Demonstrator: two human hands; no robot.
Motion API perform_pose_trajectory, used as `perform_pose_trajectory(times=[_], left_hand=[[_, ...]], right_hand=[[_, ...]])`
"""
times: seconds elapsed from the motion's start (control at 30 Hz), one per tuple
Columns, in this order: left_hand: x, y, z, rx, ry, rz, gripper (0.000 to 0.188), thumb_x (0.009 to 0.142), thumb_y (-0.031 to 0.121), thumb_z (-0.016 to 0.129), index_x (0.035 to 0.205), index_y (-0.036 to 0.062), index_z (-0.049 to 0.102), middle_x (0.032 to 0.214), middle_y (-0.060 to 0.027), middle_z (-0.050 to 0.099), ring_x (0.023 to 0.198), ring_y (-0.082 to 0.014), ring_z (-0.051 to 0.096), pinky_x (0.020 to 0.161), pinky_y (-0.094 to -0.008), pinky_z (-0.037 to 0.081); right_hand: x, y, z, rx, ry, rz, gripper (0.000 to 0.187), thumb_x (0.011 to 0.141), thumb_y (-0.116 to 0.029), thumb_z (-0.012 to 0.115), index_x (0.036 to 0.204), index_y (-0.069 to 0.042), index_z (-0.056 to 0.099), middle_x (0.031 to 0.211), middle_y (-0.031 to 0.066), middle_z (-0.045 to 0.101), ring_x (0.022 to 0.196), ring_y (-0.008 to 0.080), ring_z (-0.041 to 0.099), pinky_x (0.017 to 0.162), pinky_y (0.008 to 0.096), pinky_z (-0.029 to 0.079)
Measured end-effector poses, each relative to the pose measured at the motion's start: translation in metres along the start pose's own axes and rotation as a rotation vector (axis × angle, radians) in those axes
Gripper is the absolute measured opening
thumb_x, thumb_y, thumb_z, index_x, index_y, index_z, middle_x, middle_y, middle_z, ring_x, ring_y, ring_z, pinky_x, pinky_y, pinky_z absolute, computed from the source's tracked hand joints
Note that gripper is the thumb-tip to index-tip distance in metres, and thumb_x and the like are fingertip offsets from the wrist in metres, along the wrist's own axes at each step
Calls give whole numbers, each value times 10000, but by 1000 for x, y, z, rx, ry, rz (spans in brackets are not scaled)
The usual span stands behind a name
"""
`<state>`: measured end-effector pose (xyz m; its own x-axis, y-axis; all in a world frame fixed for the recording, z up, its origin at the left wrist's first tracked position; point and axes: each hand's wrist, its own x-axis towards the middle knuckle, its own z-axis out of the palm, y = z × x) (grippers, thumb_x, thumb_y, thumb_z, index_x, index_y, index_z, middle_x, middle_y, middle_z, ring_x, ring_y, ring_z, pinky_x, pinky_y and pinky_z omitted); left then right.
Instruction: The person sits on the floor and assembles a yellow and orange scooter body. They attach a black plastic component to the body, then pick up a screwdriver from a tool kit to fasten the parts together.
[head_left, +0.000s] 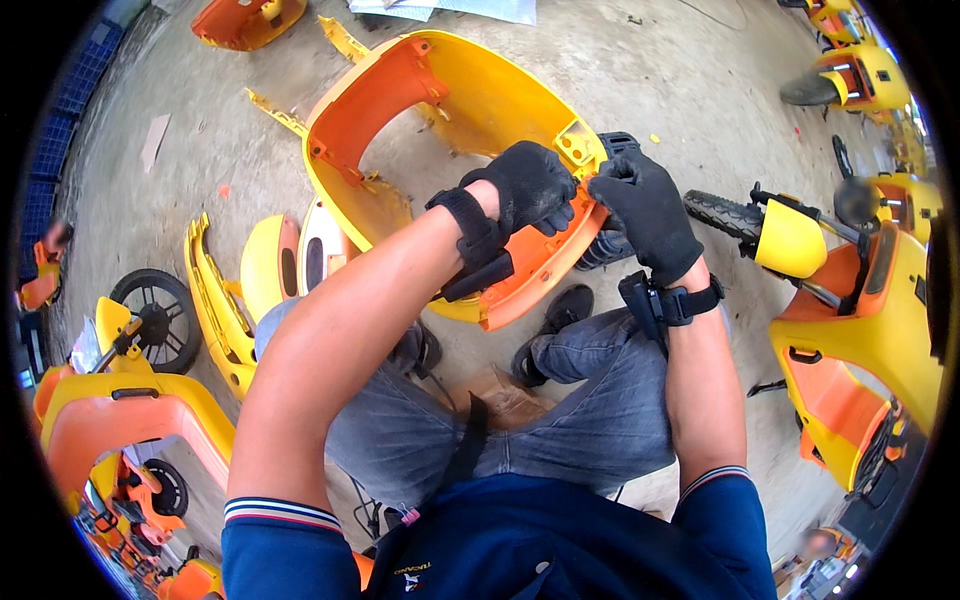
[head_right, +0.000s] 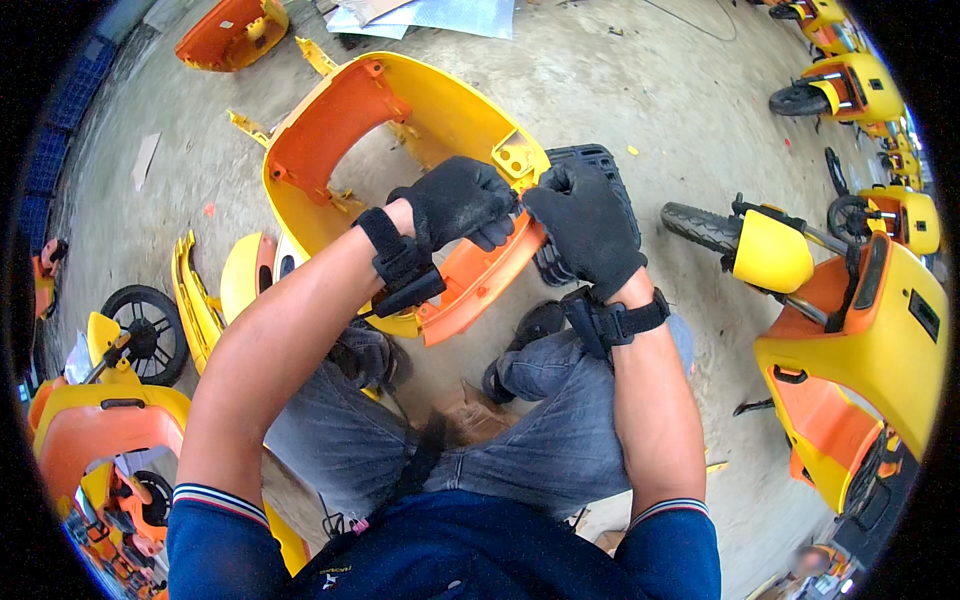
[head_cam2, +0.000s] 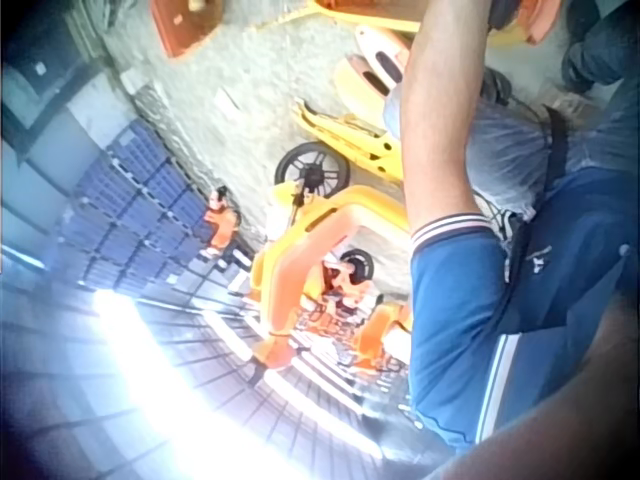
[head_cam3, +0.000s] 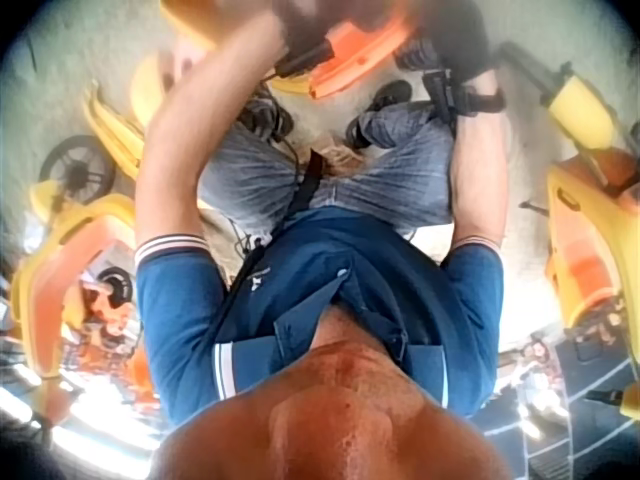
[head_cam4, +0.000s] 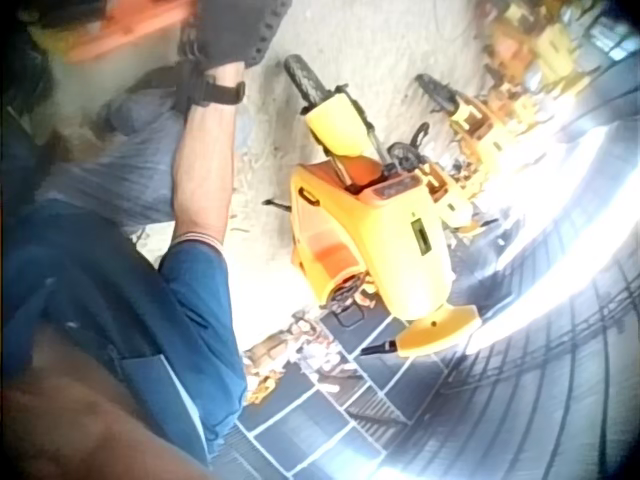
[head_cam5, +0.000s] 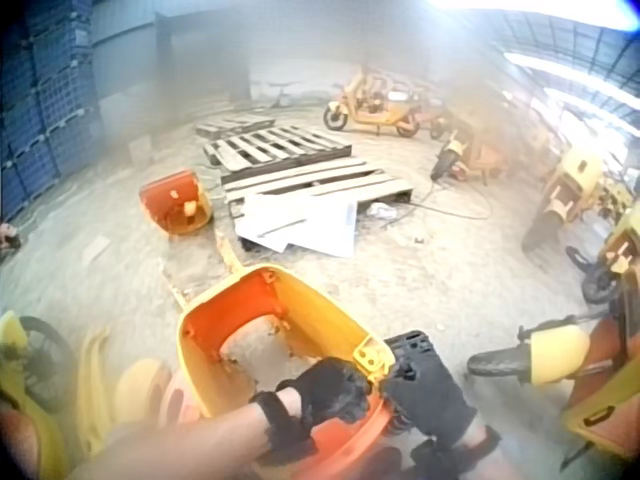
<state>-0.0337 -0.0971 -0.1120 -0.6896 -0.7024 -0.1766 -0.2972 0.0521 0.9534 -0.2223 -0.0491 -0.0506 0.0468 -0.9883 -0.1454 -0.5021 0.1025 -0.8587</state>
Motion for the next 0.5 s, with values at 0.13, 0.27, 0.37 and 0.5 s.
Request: perform_pose_trajectory(times=[0.13,0.27,0.37,0.5], left_hand=[[-5,6,-1,-73,12,26,146,927,116,605,896,-18,656,760,-111,674,645,-176,675,614,-287,584],[-7,25,2,-189,72,-225,152,929,125,604,891,-14,654,756,-111,672,642,-172,674,613,-285,582],[-6,12,0,-69,52,-84,154,929,128,602,880,-10,652,753,-111,672,638,-167,671,613,-282,580],[-9,27,2,-192,98,-234,155,927,121,602,863,-12,647,744,-107,670,627,-160,664,605,-279,572]], right_hand=[[1,2,-1,-31,16,-47,185,791,-198,662,763,-17,637,687,70,598,641,142,550,608,304,446],[-1,0,-1,33,12,-11,173,782,-190,659,767,-20,632,681,68,592,635,139,546,607,298,443],[1,4,0,-5,21,-66,158,777,-180,653,756,-25,625,682,65,595,630,137,553,596,294,443],[1,2,0,8,14,-25,146,781,-173,648,755,-31,623,683,62,596,627,136,558,586,291,444]])
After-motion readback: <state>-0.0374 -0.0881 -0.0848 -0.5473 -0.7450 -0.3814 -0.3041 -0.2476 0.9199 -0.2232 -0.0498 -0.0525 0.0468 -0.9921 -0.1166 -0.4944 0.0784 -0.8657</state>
